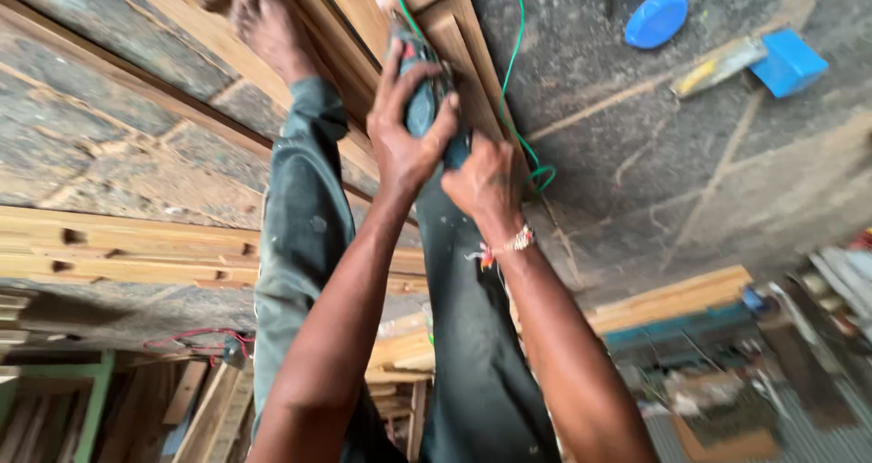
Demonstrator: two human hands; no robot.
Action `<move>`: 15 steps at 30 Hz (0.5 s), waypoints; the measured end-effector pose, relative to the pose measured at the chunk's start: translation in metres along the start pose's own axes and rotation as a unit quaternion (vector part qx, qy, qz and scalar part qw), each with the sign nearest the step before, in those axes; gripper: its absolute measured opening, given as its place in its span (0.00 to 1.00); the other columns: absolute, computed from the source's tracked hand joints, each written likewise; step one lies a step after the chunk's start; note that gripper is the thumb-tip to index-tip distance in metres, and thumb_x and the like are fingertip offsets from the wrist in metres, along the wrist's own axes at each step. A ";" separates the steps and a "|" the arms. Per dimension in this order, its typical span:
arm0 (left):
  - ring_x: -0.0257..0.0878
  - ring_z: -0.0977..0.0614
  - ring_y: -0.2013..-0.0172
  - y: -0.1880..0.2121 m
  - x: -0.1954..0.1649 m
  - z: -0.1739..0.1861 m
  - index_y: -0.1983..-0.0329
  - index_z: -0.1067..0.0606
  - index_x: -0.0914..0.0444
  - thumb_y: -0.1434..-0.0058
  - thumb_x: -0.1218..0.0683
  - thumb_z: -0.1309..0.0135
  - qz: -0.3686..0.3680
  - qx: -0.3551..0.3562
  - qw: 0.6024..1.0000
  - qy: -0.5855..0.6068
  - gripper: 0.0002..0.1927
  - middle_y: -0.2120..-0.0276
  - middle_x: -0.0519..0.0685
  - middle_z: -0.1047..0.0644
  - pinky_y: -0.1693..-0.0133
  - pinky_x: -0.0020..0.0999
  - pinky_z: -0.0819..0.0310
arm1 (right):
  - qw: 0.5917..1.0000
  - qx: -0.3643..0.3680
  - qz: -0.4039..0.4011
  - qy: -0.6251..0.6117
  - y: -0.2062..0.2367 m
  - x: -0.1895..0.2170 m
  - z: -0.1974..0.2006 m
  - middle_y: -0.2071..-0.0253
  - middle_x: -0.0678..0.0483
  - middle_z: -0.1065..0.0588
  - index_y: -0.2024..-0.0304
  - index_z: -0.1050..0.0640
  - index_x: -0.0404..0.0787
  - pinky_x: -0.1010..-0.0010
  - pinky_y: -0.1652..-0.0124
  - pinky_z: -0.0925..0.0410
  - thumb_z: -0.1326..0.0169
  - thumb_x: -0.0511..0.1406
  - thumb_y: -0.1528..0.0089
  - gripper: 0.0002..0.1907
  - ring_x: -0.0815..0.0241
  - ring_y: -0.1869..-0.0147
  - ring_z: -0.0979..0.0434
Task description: The person uses a corded drill to drive screws into wooden planks laid on the floor. They hold the planks in place with their feet and hands, then apply glue to a small wooden piece and attach it to the plank using the drill.
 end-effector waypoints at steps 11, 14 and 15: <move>0.47 0.16 0.44 0.031 0.023 0.021 0.34 0.30 0.55 0.25 0.48 0.49 0.043 0.112 0.989 -0.089 0.19 0.43 0.59 0.20 0.45 0.37 0.18 | 0.978 -0.150 0.039 -0.141 0.102 -0.083 0.058 0.66 0.44 0.21 0.60 0.22 0.37 0.57 0.62 0.27 0.33 0.33 0.43 0.13 0.43 0.64 0.18; 0.46 0.18 0.46 -0.004 0.052 0.002 0.39 0.26 0.50 0.29 0.48 0.44 -0.050 0.153 0.908 -0.388 0.16 0.39 0.59 0.23 0.56 0.35 0.18 | 0.963 -0.228 -0.022 -0.142 0.102 -0.113 0.074 0.67 0.48 0.20 0.63 0.22 0.36 0.59 0.60 0.27 0.30 0.34 0.41 0.13 0.51 0.68 0.19; 0.50 0.20 0.48 -0.021 0.070 -0.010 0.38 0.26 0.49 0.34 0.48 0.42 -0.065 0.176 0.867 -0.462 0.20 0.39 0.63 0.26 0.62 0.36 0.19 | 0.954 -0.261 -0.052 -0.140 0.102 -0.120 0.075 0.69 0.49 0.20 0.66 0.23 0.37 0.60 0.60 0.27 0.27 0.35 0.40 0.15 0.54 0.70 0.19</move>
Point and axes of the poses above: each hand's wrist, its own y-axis away from the middle knuckle, its own z-axis out of the back of the hand, x = y × z, the point moved 8 cm from there along -y, towards the middle knuckle
